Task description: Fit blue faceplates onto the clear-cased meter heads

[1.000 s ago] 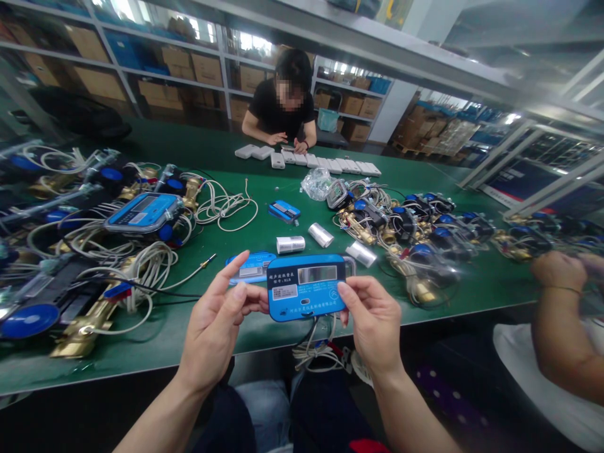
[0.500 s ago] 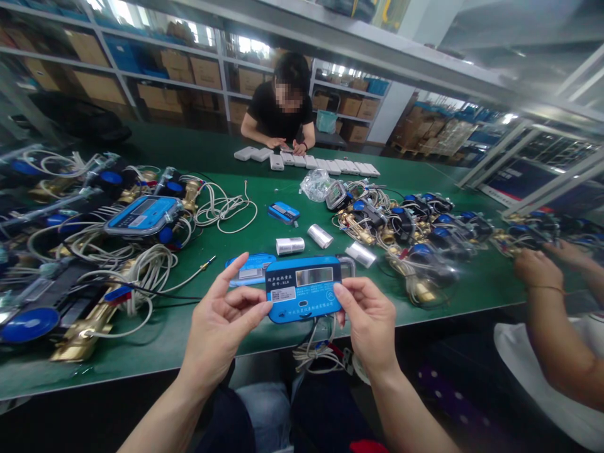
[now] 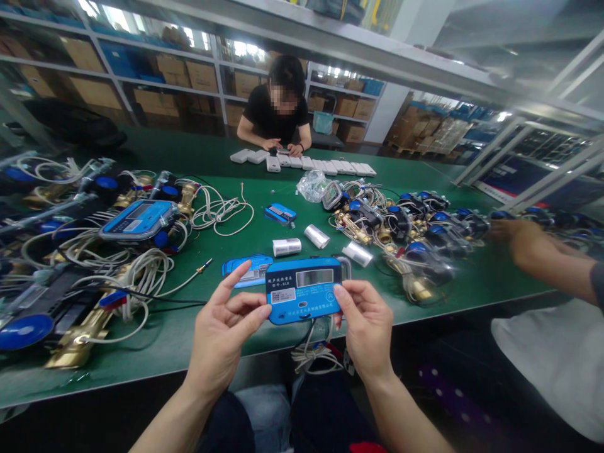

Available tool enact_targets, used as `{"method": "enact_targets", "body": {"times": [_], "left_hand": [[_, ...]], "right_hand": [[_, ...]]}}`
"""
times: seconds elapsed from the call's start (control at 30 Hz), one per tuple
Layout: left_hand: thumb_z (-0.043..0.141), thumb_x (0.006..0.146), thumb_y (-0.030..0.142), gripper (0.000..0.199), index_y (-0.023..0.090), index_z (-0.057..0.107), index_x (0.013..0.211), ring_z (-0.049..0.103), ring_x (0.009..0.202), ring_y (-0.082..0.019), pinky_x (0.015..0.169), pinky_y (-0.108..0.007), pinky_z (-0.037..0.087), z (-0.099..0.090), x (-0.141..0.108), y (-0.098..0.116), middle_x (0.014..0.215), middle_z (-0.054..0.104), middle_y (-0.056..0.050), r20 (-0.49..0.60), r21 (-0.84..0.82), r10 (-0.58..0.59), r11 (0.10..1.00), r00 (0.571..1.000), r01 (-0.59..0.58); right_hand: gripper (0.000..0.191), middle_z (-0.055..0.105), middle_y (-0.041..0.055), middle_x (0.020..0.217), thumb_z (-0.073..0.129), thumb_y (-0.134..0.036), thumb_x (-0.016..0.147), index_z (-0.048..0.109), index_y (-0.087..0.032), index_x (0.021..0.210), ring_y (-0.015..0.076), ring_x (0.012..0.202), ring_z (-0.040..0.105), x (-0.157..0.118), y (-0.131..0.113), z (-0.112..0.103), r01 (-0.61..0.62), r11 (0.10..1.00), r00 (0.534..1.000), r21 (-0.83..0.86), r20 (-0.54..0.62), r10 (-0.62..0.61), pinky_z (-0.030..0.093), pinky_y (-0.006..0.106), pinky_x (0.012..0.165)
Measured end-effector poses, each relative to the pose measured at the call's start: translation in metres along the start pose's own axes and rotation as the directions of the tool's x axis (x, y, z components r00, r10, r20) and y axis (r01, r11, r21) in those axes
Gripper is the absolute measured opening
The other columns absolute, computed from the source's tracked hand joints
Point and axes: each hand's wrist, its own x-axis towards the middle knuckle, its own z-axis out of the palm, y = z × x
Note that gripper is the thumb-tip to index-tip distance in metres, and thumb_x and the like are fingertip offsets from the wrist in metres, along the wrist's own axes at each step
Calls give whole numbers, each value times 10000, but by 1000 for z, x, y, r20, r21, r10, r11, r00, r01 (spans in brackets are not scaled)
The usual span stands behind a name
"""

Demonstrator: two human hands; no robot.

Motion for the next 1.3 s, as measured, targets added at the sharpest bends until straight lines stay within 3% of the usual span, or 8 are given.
{"method": "enact_targets", "body": {"times": [0.33, 0.5, 0.77, 0.93, 1.03, 1.13, 1.23, 1.3], "left_hand": [[895, 601, 213, 884, 192, 480, 1381, 661, 659, -100, 674, -162, 559, 5, -4, -1, 722, 714, 3, -31, -56, -57, 997, 998, 55], [892, 616, 221, 741, 185, 548, 1271, 657, 641, -88, 675, -158, 555, 5, -3, -3, 715, 708, 14, -48, -66, -34, 997, 998, 31], [846, 691, 296, 584, 203, 563, 1193, 703, 768, -141, 729, -204, 567, 3, -4, -12, 815, 742, -12, -84, 177, 101, 981, 991, -85], [803, 723, 424, 621, 229, 572, 1266, 700, 975, -232, 822, -312, 571, 1, -8, -15, 1109, 729, -83, -45, 378, 76, 924, 996, -53], [760, 732, 500, 365, 222, 730, 966, 684, 743, -202, 701, -294, 546, 3, -6, -15, 863, 748, -42, -30, 564, 126, 821, 992, -87], [743, 732, 482, 255, 229, 734, 702, 598, 580, -168, 624, -279, 497, 14, -1, -13, 628, 666, -2, 33, 667, 225, 721, 974, -189], [724, 759, 418, 206, 237, 705, 663, 562, 551, -152, 592, -266, 457, 29, 3, -12, 640, 656, 13, 102, 688, 288, 671, 952, -277], [699, 792, 385, 189, 233, 688, 680, 561, 568, -153, 603, -270, 442, 39, 5, -15, 692, 669, 9, 148, 708, 357, 613, 922, -351]], "right_hand": [[193, 581, -46, 560, 731, -335, 808, 625, -177, 775, 71, 416, 508, -4, 3, 3, 34, 999, 999, 22, -39, -33, 440, 164, 405], [200, 578, -47, 563, 728, -346, 809, 624, -176, 785, 79, 421, 521, -6, 3, 7, 43, 999, 997, 10, -69, -42, 458, 176, 408], [160, 584, -41, 573, 689, -318, 847, 625, -182, 790, 92, 431, 530, -11, 7, 6, 146, 984, 985, -105, -80, -155, 464, 199, 429], [147, 578, -40, 590, 665, -325, 872, 636, -189, 823, 100, 455, 538, -10, 16, -7, 215, 950, 959, -229, -134, -249, 470, 218, 471], [148, 578, -41, 593, 664, -328, 870, 642, -191, 818, 99, 453, 537, -8, 18, -14, 207, 953, 962, -220, -134, -239, 469, 221, 467], [114, 583, -44, 601, 668, -299, 862, 654, -193, 821, 96, 465, 540, -2, 15, -21, 196, 963, 972, -187, -92, -215, 473, 221, 475], [107, 602, -53, 624, 695, -272, 831, 665, -193, 897, 96, 506, 577, 8, 10, -28, 136, 983, 986, -120, -83, -147, 510, 223, 528], [279, 643, -57, 641, 733, -271, 784, 637, -195, 1035, 111, 529, 618, 17, 10, -33, 41, 999, 994, -24, -100, -43, 551, 246, 569]]}}
